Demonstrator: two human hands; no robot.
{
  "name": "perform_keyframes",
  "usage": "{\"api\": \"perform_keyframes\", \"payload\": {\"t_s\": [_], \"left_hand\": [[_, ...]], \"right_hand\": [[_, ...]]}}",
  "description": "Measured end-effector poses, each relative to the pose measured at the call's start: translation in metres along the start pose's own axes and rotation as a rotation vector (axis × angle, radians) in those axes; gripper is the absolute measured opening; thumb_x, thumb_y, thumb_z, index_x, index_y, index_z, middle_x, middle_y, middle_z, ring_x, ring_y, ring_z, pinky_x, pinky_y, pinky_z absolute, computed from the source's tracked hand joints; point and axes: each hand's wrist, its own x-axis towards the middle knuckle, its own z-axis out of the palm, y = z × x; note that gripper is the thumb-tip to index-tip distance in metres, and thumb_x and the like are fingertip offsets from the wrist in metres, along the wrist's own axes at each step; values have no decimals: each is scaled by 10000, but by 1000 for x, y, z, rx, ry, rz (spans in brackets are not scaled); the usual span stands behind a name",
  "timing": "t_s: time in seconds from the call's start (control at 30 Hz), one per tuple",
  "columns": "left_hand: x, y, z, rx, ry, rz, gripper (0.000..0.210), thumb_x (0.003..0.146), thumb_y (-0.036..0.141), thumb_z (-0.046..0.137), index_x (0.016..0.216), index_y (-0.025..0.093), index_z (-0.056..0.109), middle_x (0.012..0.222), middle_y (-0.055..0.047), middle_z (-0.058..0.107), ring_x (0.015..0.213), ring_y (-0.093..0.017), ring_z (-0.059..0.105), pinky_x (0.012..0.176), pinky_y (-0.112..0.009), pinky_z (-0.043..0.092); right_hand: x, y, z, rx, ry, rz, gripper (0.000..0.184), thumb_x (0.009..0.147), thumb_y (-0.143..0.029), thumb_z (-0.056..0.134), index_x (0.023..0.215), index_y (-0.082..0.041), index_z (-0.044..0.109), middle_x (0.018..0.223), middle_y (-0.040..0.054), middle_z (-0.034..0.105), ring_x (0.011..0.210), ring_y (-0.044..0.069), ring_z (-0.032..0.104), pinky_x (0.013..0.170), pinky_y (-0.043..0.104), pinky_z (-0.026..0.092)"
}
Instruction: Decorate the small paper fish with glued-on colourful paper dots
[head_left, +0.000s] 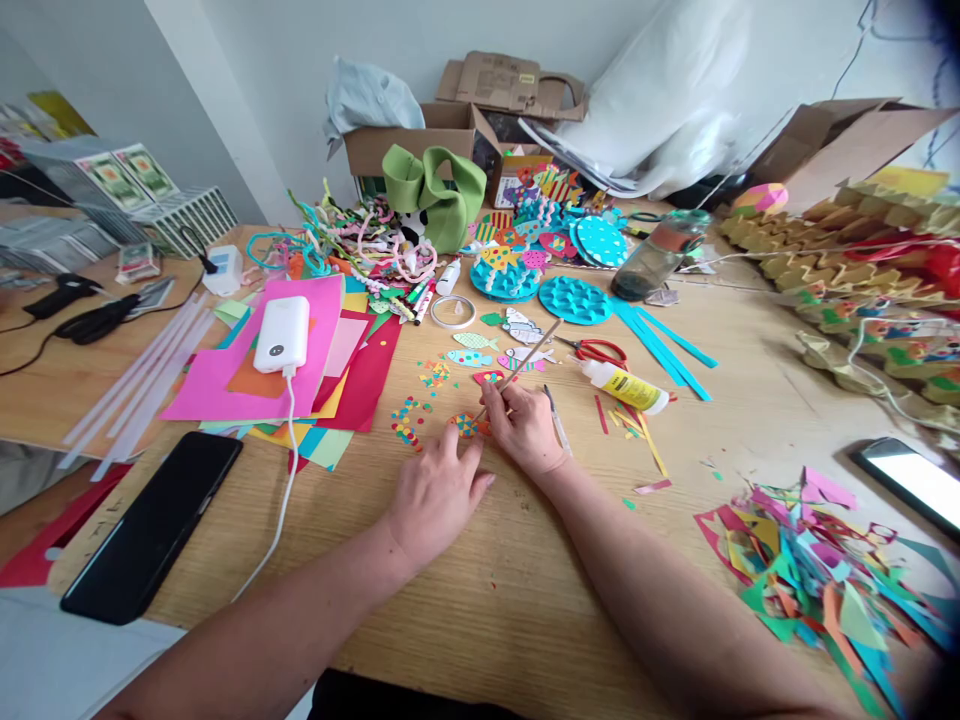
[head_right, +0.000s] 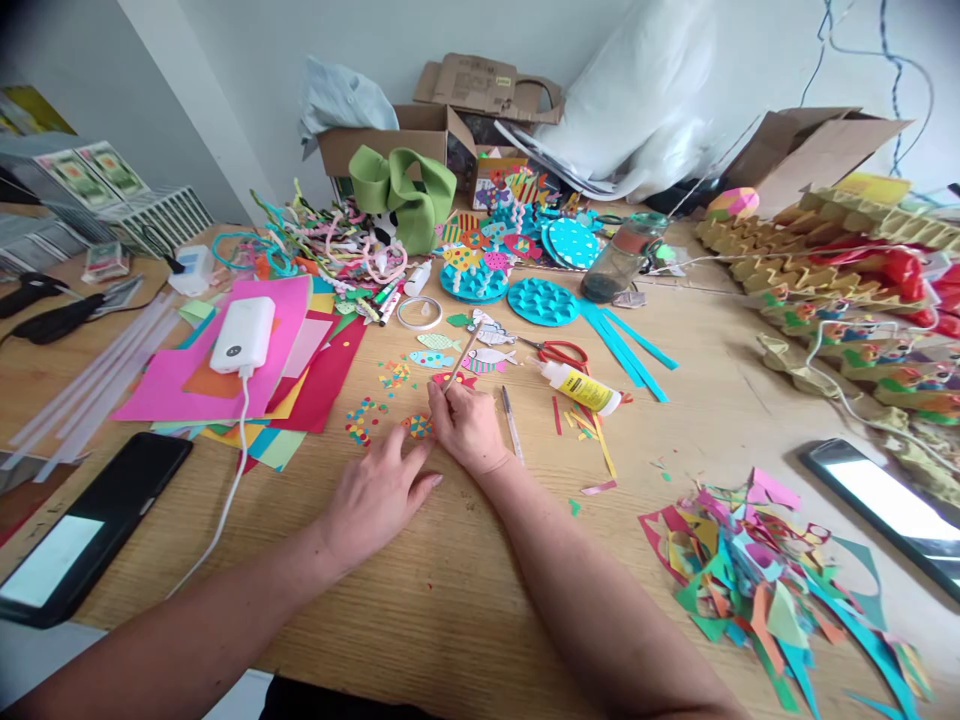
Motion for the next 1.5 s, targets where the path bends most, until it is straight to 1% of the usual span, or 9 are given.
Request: {"api": "perform_keyframes", "payload": {"t_s": [0.2, 0.33, 0.43, 0.57, 0.8, 0.93, 1.1, 1.3, 1.5], "left_hand": [[0, 0, 1, 2, 17, 7, 425, 941, 445, 477, 1311, 238, 515, 1225, -127, 509, 946, -250, 619, 718, -345, 539], [0, -1, 1, 2, 13, 8, 427, 943, 445, 472, 1314, 237, 511, 1225, -128, 510, 941, -248, 620, 720, -345, 540], [0, -1, 0, -5, 0, 2, 431, 945, 444, 468, 1320, 236, 505, 1249, -133, 498, 947, -250, 620, 706, -343, 542], [-1, -1, 0, -6, -8, -1, 417, 947, 441, 466, 1307, 238, 514, 1277, -137, 486, 944, -244, 623, 699, -334, 542], [0, 0, 0, 6, 9, 1, 420, 943, 440, 472, 1312, 241, 514, 1246, -131, 500, 937, -248, 625, 690, -336, 544], [0, 0, -1, -4, -5, -6, 426, 944, 435, 471, 1324, 247, 506, 1230, -124, 503, 940, -246, 619, 694, -335, 544], [0, 0, -3, -15, -25, -10, 433, 943, 438, 474, 1329, 246, 501, 1231, -124, 503, 926, -237, 620, 702, -335, 543], [0, 0, -2, -15, -11, -6, 400, 942, 438, 476, 1285, 240, 529, 1229, -121, 500, 923, -238, 621, 693, -331, 538], [0, 0, -1, -2, 5, 6, 421, 949, 435, 462, 1320, 243, 512, 1202, -121, 516, 915, -239, 623, 692, -337, 541]], "right_hand": [[-1, 0, 0, 32, 12, -9, 405, 968, -350, 427, 607, -196, 523, 514, 20, 594, 418, 102, 536, 443, 219, 364], [-3, 0, -1, 39, 62, -20, 412, 971, -341, 419, 598, -195, 518, 485, 9, 558, 387, 89, 485, 425, 218, 343], [-3, 0, -1, 20, 64, -24, 424, 970, -356, 418, 592, -196, 520, 471, 5, 544, 372, 82, 453, 410, 217, 327], [-2, 1, 0, 2, 47, -25, 441, 975, -376, 401, 593, -195, 528, 481, 17, 568, 394, 90, 489, 421, 213, 346], [-1, -2, 1, -17, 48, -24, 420, 969, -374, 422, 616, -191, 556, 497, 26, 589, 413, 107, 538, 434, 220, 353], [-2, -2, 0, -12, 54, -6, 442, 973, -405, 415, 614, -191, 556, 486, 20, 579, 395, 105, 520, 422, 225, 339], [-3, -2, 1, 1, 93, 4, 482, 974, -422, 413, 555, -199, 496, 456, 13, 556, 364, 88, 476, 400, 222, 314], [-3, -2, 3, -7, 80, 4, 483, 969, -429, 412, 547, -204, 477, 459, 21, 568, 370, 92, 497, 401, 219, 328], [-3, -4, 2, 6, 110, 22, 470, 964, -403, 423, 542, -204, 485, 447, 13, 560, 365, 89, 489, 395, 213, 325]]}}
